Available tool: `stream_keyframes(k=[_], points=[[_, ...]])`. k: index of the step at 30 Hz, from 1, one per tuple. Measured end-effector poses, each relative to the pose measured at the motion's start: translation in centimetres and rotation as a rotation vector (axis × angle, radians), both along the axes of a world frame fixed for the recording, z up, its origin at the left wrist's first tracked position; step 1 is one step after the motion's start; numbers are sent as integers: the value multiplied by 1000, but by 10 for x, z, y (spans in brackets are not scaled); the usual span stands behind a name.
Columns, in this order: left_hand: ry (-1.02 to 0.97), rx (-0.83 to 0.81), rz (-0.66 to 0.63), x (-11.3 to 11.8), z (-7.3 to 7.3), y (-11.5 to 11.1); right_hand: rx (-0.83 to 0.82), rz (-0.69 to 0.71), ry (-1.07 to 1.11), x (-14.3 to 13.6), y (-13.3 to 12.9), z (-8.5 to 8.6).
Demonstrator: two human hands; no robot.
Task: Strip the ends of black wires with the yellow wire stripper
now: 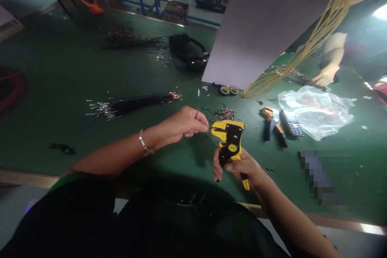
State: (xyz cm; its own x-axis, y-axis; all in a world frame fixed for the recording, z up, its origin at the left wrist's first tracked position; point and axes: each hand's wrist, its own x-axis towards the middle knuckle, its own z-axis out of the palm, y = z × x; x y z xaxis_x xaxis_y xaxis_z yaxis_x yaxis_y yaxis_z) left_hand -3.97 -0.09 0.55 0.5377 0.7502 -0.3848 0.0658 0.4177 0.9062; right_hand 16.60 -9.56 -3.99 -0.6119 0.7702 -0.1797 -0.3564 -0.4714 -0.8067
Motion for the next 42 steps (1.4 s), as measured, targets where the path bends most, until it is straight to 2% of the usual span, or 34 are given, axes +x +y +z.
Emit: stream_keyframes(k=[13,19,23,29,32,38,42], points=[[27,41,-43,-1,2,-2,-67,22,7,0,-7,0],[94,142,-77,2,2,-8,-73,-2,-48,2,-18,0],[127,212,-135,5,0,-12,-67,-36,-199,10,-25,2],[237,386,-254,6,-4,-20,-53,-11,-617,28,-36,11],[269,491,-313,2,-9,-29,13,63,-771,30,-41,21],[265,632,-417,-12,-23,-50,273,168,-985,24,-46,41],[237,702,-419,-17,-26,-56,457,311,-1130,19,-42,48]])
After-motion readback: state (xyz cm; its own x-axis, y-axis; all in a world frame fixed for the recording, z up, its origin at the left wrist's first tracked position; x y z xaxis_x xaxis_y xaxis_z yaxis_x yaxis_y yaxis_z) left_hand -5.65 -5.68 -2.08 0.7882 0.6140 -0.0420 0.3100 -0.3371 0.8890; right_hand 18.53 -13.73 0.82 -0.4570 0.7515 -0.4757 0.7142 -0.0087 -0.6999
